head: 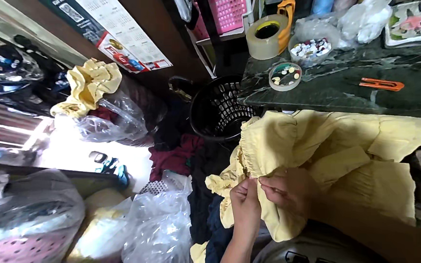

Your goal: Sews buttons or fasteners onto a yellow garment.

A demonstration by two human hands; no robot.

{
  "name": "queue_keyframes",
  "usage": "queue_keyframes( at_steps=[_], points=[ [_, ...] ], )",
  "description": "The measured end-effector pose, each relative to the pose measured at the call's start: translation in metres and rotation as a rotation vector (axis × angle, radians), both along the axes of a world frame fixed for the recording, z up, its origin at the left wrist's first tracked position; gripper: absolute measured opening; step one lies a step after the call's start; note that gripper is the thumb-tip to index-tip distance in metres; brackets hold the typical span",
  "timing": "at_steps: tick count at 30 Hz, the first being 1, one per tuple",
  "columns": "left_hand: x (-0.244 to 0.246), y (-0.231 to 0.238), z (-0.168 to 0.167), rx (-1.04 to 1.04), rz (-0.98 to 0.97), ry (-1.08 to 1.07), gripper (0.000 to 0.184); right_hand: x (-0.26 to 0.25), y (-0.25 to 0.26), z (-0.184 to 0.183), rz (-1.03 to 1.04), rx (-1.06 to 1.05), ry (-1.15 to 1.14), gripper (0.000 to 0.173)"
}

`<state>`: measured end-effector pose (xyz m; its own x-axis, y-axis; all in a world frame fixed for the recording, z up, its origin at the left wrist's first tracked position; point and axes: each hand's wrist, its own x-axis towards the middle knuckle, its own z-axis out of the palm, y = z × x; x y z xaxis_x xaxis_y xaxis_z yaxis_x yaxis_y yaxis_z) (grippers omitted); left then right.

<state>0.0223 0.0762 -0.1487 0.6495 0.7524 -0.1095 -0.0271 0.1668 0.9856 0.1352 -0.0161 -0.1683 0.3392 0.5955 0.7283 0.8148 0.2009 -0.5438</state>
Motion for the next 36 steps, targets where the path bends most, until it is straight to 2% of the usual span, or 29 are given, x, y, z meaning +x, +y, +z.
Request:
queue_keyframes(
  at_steps=[3,6,9,13,18,24,32,36],
  points=[
    [-0.001,0.001,-0.004,0.069,-0.072,-0.053,0.038,0.005,0.001,0.007,0.09,-0.049,0.284,0.011],
    [-0.003,0.005,-0.007,0.102,-0.19,-0.134,0.025,0.009,0.0,0.013,0.135,-0.132,0.474,0.013],
    [-0.002,0.007,-0.005,0.184,-0.239,-0.116,0.02,0.01,-0.001,0.013,0.139,-0.138,0.53,0.015],
    [0.002,0.009,-0.004,0.189,-0.193,-0.134,0.025,0.01,-0.001,0.013,0.153,-0.152,0.596,0.019],
    [0.002,0.012,-0.011,0.264,-0.169,-0.21,0.031,0.011,-0.002,0.019,0.27,-0.151,0.691,0.026],
    [0.001,0.009,-0.014,0.512,-0.111,-0.19,0.028,0.013,0.0,0.022,0.355,-0.133,0.827,0.02],
    [0.0,0.01,-0.011,0.214,-0.091,-0.207,0.037,0.021,0.001,0.021,0.482,-0.195,0.76,0.014],
    [0.001,0.007,-0.01,0.082,-0.084,-0.212,0.032,0.029,0.002,0.028,0.536,-0.227,0.736,0.013]
  ],
)
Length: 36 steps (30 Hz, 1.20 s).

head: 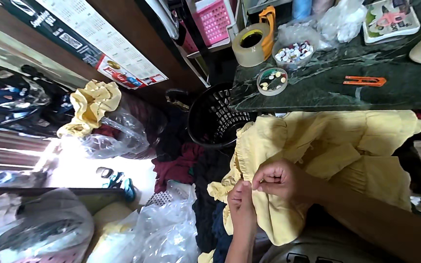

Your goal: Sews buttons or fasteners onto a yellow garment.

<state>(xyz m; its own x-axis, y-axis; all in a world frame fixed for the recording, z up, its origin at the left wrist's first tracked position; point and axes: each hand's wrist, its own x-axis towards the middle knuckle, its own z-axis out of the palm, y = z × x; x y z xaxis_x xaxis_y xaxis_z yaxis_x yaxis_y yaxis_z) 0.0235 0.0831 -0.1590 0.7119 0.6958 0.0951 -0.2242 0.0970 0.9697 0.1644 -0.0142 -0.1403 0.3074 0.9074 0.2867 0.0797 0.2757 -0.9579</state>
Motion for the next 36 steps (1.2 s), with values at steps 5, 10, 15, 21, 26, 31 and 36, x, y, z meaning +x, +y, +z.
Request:
queue_keyframes(
  at_steps=[5,10,15,21,26,31,36],
  points=[
    [-0.012,0.0,0.0,0.313,0.013,0.021,0.002,0.025,0.017,0.022,-0.111,-0.08,-0.234,0.026],
    [-0.025,0.003,0.003,0.378,0.027,0.132,0.015,0.047,0.062,0.034,0.384,-0.424,-0.463,0.028],
    [-0.034,0.013,-0.004,0.081,-0.082,0.257,0.012,0.044,0.076,0.025,0.318,-0.366,-0.585,0.021],
    [-0.025,0.023,-0.004,0.038,-0.142,0.255,0.014,0.036,0.072,0.018,0.213,-0.431,-0.617,0.022],
    [-0.023,0.029,-0.008,0.045,-0.121,0.232,0.018,0.037,0.071,0.016,0.141,-0.435,-0.593,0.021],
    [-0.024,0.043,0.012,-0.003,-0.171,0.256,0.017,0.036,0.069,0.035,0.048,-0.4,-0.599,0.021],
    [-0.017,0.064,0.018,-0.057,-0.264,0.303,0.024,0.044,0.077,0.033,-0.072,-0.428,-0.618,0.022]
  ],
)
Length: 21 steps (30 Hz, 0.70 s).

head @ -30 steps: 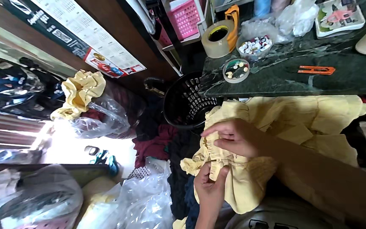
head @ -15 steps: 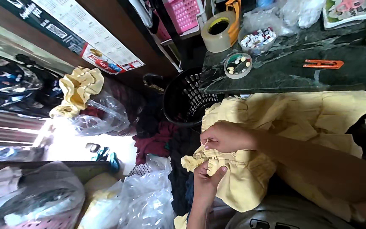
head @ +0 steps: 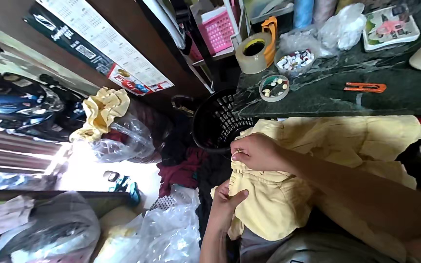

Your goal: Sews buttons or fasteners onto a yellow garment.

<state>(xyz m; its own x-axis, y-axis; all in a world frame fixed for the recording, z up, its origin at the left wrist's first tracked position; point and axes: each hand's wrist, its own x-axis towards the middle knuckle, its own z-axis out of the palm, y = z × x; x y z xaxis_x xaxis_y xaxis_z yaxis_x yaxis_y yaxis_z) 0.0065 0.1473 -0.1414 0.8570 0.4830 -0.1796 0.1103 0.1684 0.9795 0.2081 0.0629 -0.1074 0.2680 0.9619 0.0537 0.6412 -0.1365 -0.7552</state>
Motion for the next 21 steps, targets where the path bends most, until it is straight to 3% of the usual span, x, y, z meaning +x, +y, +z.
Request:
queue_keyframes(
  at_steps=[4,8,11,13,16,18,19,21],
  points=[
    [0.008,0.007,-0.014,-0.176,0.057,0.105,0.034,0.002,-0.003,-0.019,-0.104,0.012,0.046,0.024],
    [0.004,0.019,-0.028,-0.348,0.009,0.012,0.032,-0.007,-0.046,-0.012,-0.166,0.137,-0.066,0.025],
    [0.004,0.029,-0.02,-0.386,-0.056,0.01,0.024,-0.014,-0.083,-0.004,-0.149,-0.069,-0.174,0.022],
    [0.011,0.037,-0.009,-0.361,-0.147,0.052,0.028,-0.022,-0.098,-0.003,-0.156,-0.242,-0.178,0.023],
    [0.026,0.05,0.002,-0.371,-0.325,0.093,0.031,-0.032,-0.117,-0.011,-0.2,-0.307,-0.162,0.034],
    [0.034,0.052,0.004,-0.335,-0.328,0.145,0.02,-0.032,-0.126,-0.003,-0.242,-0.493,-0.094,0.05],
    [0.036,0.051,0.003,-0.3,-0.306,0.168,0.024,-0.029,-0.132,0.0,-0.274,-0.585,-0.076,0.056],
    [0.037,0.045,0.0,-0.258,-0.234,0.165,0.027,-0.019,-0.153,-0.001,-0.397,-0.638,-0.071,0.055]
  ],
)
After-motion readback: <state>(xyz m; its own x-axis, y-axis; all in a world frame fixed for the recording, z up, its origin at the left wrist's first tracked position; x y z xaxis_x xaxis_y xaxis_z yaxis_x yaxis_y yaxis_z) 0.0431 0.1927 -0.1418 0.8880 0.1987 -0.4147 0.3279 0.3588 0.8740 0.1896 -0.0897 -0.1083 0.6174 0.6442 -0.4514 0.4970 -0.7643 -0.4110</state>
